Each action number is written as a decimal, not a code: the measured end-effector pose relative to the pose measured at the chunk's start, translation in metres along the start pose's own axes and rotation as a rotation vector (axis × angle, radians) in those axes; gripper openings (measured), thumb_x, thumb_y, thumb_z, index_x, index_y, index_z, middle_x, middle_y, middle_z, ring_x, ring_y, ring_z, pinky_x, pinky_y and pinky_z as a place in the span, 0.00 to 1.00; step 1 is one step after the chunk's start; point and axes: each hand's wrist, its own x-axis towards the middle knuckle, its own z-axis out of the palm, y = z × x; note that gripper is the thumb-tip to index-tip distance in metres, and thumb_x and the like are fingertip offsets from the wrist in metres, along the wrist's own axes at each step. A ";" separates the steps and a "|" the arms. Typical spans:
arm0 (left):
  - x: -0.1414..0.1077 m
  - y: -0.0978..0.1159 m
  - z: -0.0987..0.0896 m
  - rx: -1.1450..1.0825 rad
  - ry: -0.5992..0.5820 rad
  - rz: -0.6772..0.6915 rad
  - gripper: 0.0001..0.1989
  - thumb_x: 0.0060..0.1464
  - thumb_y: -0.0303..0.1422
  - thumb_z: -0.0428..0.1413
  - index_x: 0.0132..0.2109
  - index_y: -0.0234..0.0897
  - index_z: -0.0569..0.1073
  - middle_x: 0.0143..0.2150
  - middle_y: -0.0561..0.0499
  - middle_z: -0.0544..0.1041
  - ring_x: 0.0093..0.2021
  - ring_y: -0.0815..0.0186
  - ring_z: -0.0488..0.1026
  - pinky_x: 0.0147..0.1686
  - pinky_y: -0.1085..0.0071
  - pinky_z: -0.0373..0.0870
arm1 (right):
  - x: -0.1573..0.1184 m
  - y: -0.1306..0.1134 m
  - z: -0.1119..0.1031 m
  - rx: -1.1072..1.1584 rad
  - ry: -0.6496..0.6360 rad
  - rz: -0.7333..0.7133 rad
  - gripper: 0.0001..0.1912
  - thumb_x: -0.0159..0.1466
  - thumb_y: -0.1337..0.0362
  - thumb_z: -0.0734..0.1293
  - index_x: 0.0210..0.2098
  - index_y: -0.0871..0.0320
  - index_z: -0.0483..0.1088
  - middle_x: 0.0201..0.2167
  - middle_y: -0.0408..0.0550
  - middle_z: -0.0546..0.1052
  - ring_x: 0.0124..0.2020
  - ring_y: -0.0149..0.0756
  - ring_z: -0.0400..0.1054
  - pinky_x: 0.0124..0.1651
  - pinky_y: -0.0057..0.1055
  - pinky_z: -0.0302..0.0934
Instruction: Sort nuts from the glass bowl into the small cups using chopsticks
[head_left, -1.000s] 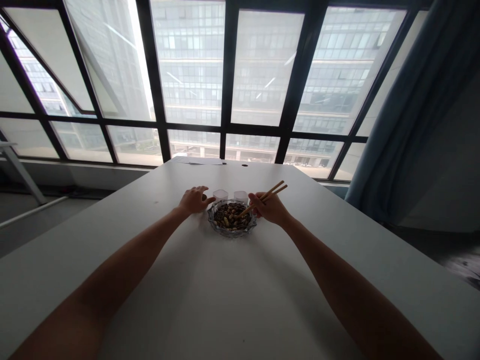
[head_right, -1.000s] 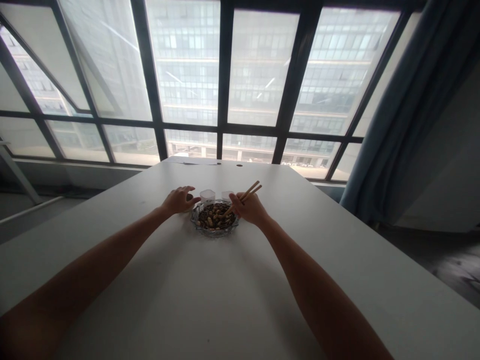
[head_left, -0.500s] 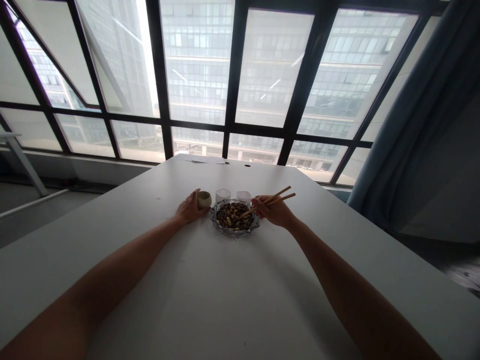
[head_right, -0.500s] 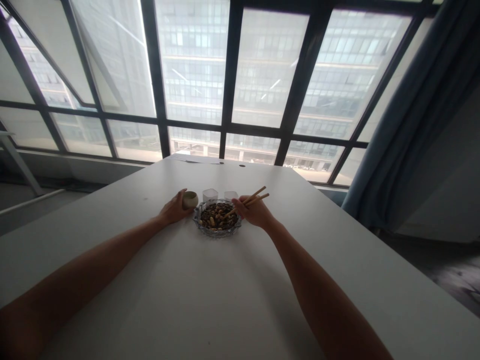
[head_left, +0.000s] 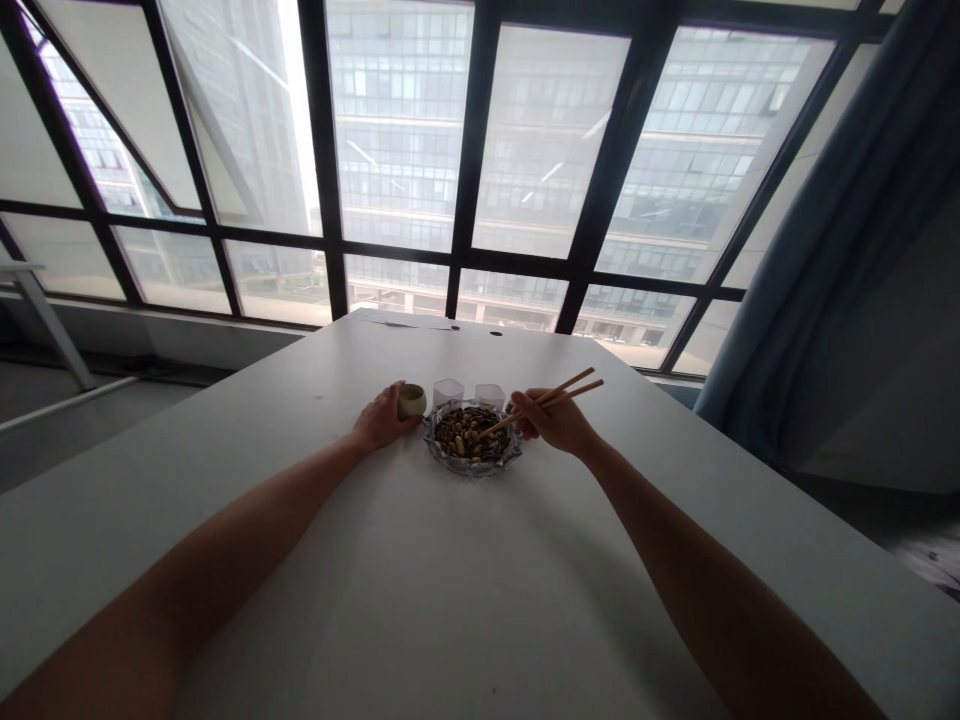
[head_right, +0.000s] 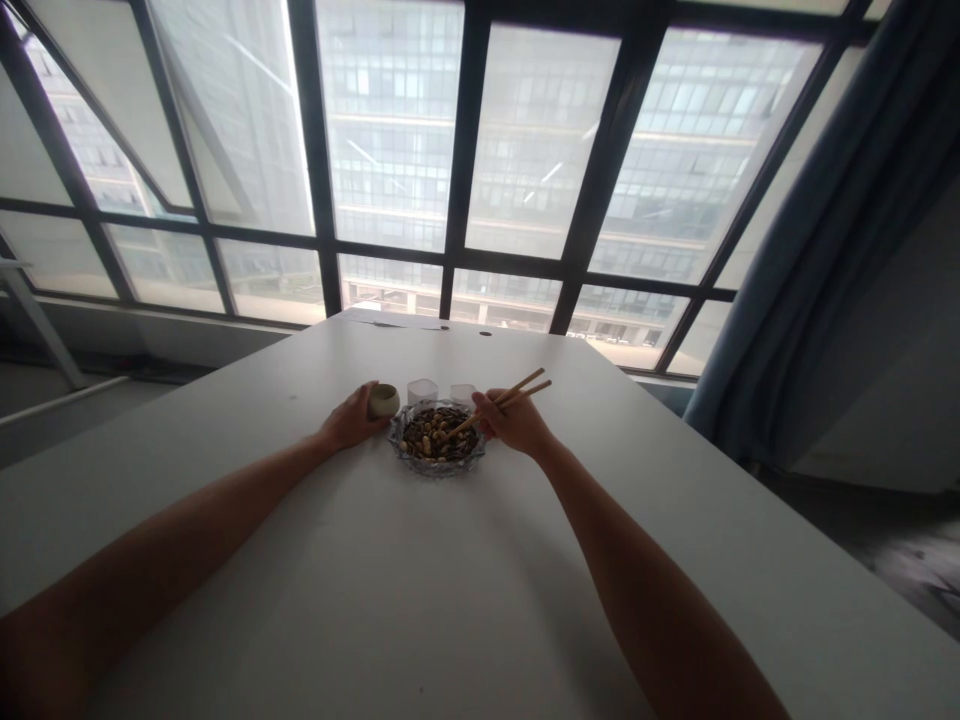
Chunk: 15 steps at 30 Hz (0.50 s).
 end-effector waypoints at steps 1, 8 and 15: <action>0.000 0.000 0.000 0.002 0.000 -0.001 0.39 0.53 0.43 0.61 0.67 0.35 0.57 0.63 0.36 0.70 0.61 0.47 0.70 0.59 0.54 0.69 | 0.000 -0.002 -0.001 0.019 0.014 0.006 0.32 0.59 0.33 0.64 0.25 0.59 0.72 0.16 0.47 0.74 0.15 0.32 0.68 0.16 0.26 0.60; 0.001 -0.001 0.004 -0.017 0.011 0.019 0.39 0.53 0.45 0.62 0.66 0.36 0.58 0.60 0.36 0.71 0.60 0.46 0.71 0.57 0.52 0.70 | 0.023 -0.014 0.010 0.072 0.345 -0.089 0.31 0.61 0.34 0.64 0.28 0.58 0.72 0.20 0.49 0.77 0.17 0.33 0.70 0.20 0.29 0.66; 0.002 -0.001 0.006 -0.027 0.023 0.032 0.39 0.52 0.46 0.62 0.66 0.38 0.59 0.58 0.38 0.73 0.59 0.47 0.71 0.56 0.53 0.70 | 0.068 -0.003 0.038 -0.017 0.227 -0.061 0.32 0.58 0.32 0.65 0.27 0.58 0.71 0.22 0.49 0.77 0.21 0.33 0.72 0.23 0.27 0.66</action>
